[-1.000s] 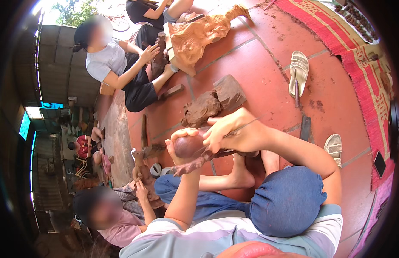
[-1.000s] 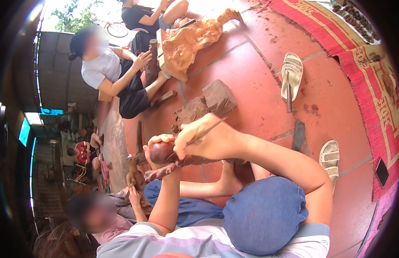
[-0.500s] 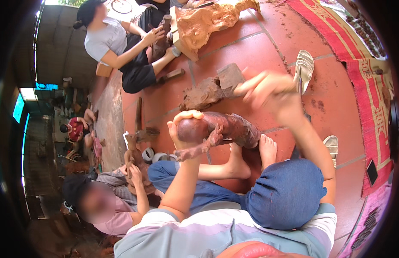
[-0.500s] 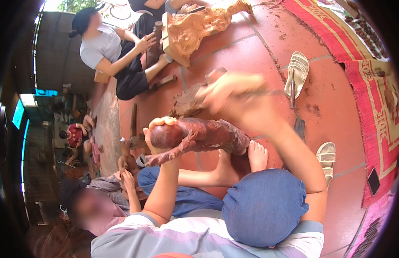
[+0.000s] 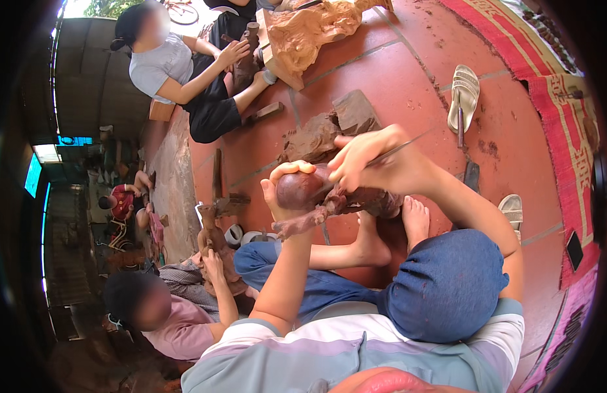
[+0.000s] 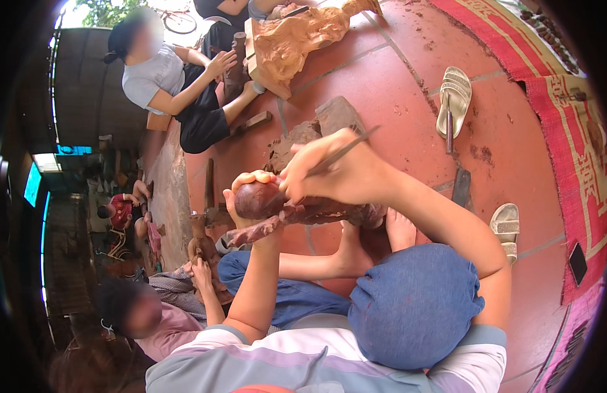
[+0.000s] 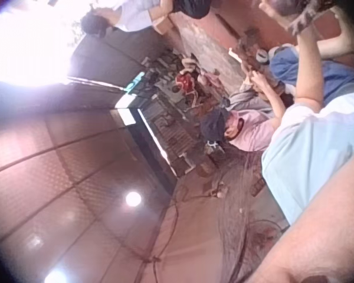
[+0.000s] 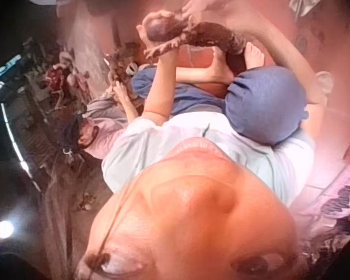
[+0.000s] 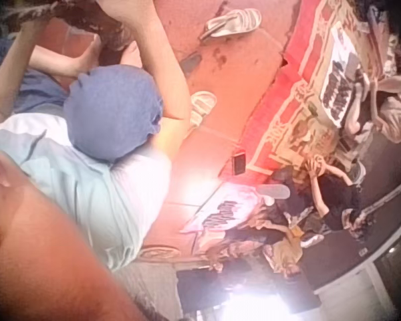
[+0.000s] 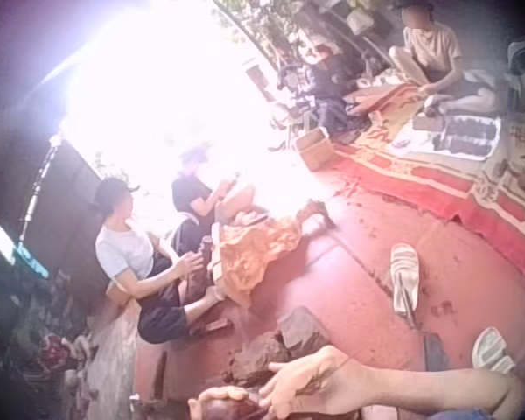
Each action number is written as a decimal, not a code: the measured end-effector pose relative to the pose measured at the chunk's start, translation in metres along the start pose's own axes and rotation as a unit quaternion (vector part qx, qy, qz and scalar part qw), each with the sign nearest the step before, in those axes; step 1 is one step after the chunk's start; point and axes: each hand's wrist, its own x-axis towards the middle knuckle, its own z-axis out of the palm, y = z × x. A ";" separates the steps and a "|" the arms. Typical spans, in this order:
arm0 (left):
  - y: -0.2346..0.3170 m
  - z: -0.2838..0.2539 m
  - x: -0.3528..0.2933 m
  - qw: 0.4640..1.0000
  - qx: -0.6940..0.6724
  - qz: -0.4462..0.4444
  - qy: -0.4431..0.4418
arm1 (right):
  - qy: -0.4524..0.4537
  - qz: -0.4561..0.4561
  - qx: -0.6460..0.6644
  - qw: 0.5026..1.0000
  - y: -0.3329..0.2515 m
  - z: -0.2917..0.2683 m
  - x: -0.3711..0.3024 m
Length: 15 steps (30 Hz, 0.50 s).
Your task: The person sits on the floor and carves a small piece of wood using a knife and a chisel. They rotate the wood frequently to shape it from different angles while other people work nearby.
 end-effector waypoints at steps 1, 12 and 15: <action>0.000 0.000 0.000 1.000 -0.002 0.000 0.005 | 0.050 -0.037 -0.025 0.998 0.003 -0.008 0.001; 0.109 0.014 0.035 0.971 0.236 0.032 -0.025 | 0.336 0.056 0.071 0.938 -0.027 -0.057 -0.092; 0.165 0.069 0.051 0.972 0.179 0.048 -0.148 | 0.398 0.056 0.090 0.911 -0.042 -0.057 -0.111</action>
